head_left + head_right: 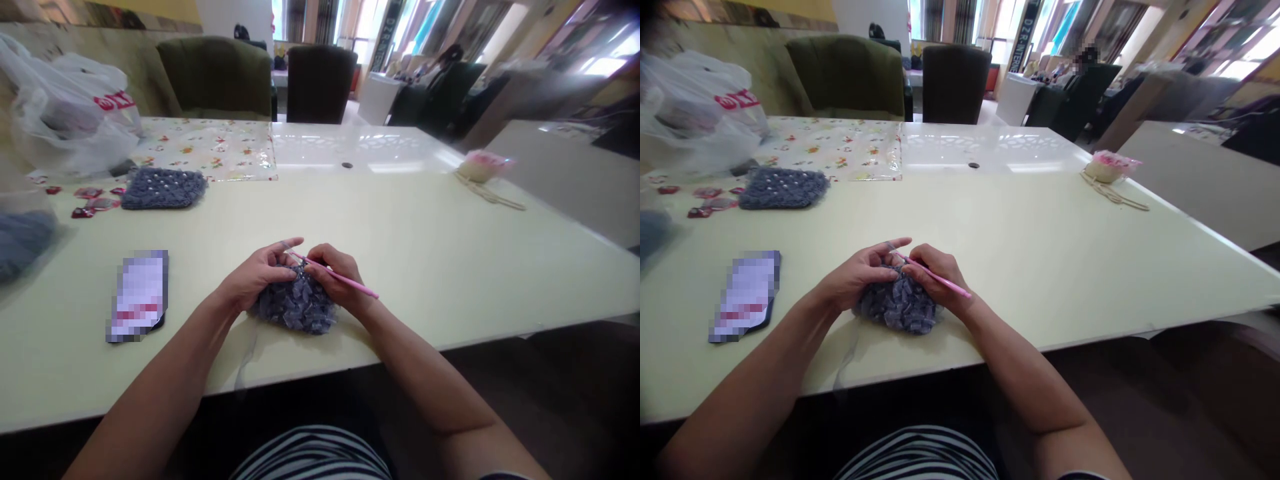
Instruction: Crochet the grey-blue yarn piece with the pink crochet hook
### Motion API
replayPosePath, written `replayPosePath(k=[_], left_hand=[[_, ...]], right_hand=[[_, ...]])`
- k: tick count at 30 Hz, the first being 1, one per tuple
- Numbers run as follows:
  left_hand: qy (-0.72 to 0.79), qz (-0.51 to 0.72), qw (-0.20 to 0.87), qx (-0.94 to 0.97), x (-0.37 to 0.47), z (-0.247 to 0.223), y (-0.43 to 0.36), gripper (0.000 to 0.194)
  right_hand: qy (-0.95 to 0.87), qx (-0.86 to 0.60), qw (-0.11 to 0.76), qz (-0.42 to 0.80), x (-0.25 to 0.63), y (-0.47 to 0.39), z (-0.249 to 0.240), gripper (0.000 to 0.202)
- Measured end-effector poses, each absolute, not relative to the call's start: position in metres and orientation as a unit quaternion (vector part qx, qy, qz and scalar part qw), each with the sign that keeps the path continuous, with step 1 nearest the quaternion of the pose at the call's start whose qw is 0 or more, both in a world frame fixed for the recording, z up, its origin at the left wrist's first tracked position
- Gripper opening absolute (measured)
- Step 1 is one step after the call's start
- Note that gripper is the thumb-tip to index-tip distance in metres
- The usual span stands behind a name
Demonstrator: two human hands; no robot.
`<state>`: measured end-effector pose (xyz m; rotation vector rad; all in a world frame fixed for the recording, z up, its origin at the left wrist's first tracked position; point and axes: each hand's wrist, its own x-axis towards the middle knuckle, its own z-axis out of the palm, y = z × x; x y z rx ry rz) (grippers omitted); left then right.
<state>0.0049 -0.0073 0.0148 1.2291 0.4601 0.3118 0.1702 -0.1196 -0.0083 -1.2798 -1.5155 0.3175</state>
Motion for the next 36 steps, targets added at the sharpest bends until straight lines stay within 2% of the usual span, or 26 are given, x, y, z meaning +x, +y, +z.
replayPosePath(k=[6, 11, 14, 18, 25, 28, 30, 32, 33, 36], left_hand=[[0.212, 0.124, 0.787, 0.565, 0.007, 0.017, -0.012, 0.067], [0.225, 0.125, 0.777, 0.575, 0.005, 0.017, -0.006, 0.052], [0.231, 0.123, 0.770, 0.581, 0.003, 0.018, -0.003, 0.048], [0.236, 0.132, 0.744, 0.611, 0.002, 0.018, -0.002, 0.050], [0.276, 0.184, 0.582, 0.743, 0.006, 0.016, -0.009, 0.049], [0.283, 0.212, 0.485, 0.800, 0.010, 0.016, -0.015, 0.037], [0.286, 0.242, 0.462, 0.804, 0.013, 0.015, -0.020, 0.026], [0.291, 0.269, 0.504, 0.767, 0.014, 0.014, -0.022, 0.022], [0.294, 0.273, 0.549, 0.733, 0.014, 0.013, -0.023, 0.027], [0.289, 0.220, 0.724, 0.586, 0.014, 0.012, -0.022, 0.058]], right_hand=[[-0.629, -0.558, 0.533, 0.095, 0.169, -0.121, -0.007, 0.022], [-0.616, -0.522, 0.567, 0.162, 0.169, -0.125, 0.002, 0.023], [-0.642, -0.504, 0.534, 0.219, 0.174, -0.125, 0.007, 0.024], [-0.663, -0.525, 0.484, 0.224, 0.180, -0.125, 0.011, 0.023], [-0.705, -0.536, 0.433, 0.167, 0.181, -0.122, 0.007, 0.023], [-0.743, -0.547, 0.376, 0.085, 0.176, -0.119, 0.000, 0.028], [-0.742, -0.575, 0.344, 0.002, 0.169, -0.117, -0.005, 0.031], [-0.714, -0.608, 0.336, -0.086, 0.161, -0.117, -0.009, 0.033], [-0.699, -0.619, 0.337, -0.123, 0.157, -0.118, -0.010, 0.034], [-0.676, -0.616, 0.348, -0.204, 0.149, -0.120, -0.012, 0.034]])
